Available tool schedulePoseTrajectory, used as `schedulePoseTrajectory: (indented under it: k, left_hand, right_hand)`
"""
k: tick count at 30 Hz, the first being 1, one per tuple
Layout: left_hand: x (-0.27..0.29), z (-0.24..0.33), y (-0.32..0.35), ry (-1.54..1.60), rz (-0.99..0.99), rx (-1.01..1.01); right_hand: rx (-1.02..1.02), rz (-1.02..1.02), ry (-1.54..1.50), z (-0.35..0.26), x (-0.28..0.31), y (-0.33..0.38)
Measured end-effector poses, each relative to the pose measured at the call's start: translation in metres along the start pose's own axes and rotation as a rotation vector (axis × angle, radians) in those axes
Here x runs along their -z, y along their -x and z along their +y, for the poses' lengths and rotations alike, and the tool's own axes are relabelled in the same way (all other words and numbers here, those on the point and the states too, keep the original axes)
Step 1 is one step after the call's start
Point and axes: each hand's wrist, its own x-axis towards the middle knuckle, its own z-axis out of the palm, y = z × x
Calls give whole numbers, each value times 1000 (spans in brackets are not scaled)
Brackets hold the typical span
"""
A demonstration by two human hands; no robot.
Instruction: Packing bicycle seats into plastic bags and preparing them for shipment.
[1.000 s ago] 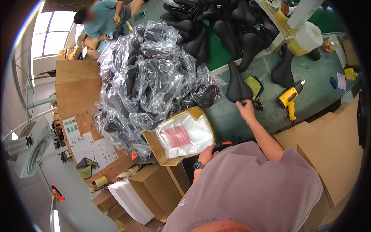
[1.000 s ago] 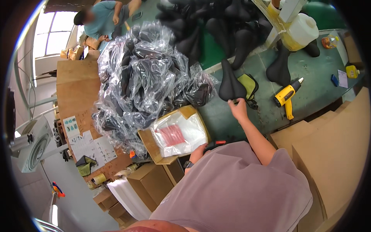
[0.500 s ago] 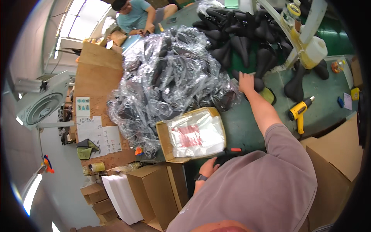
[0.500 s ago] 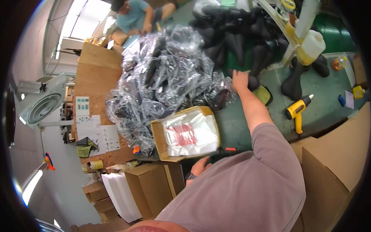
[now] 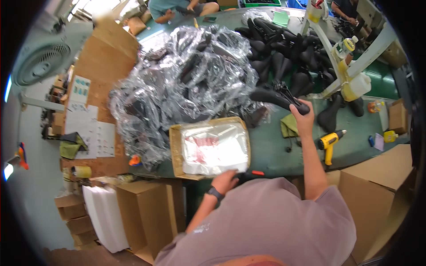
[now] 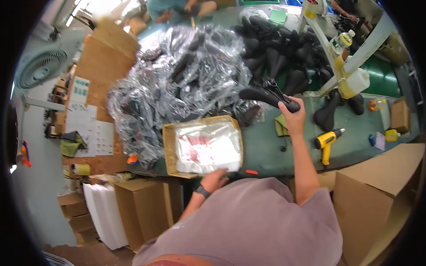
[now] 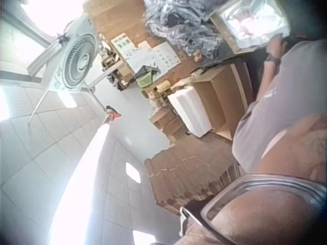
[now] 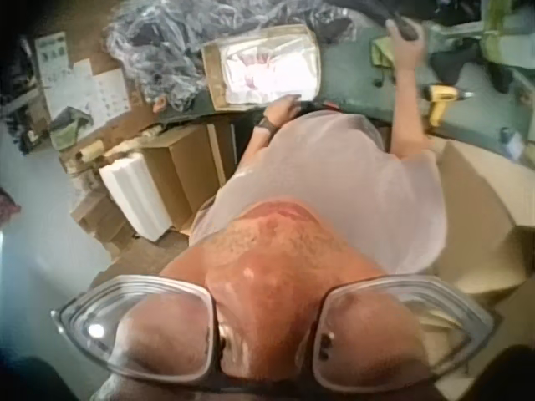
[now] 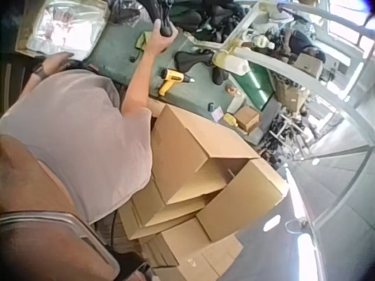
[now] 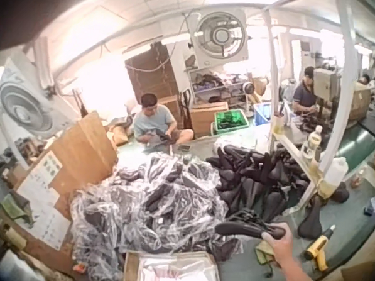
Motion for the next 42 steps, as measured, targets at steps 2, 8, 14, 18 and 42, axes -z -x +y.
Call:
schedulePoseTrajectory:
  k: [2, 8, 14, 18, 42]
  left_hand:
    - [31, 16, -16, 26, 63, -72]
    - [106, 94, -27, 82, 824, -713]
    - [126, 162, 2, -113, 253, -1232]
    - [179, 146, -41, -383, 688, -933]
    - [-128, -192, -162, 169, 257, 227]
  right_hand:
    - [-318, -211, -354, -32, 20, 49]
    - [-443, -810, -757, -102, -25, 185]
    - [-888, -522, -809, -156, -62, 237]
    - [-1131, -907, -946, -138, -61, 271]
    - [-1003, -865, -901, -154, -72, 353]
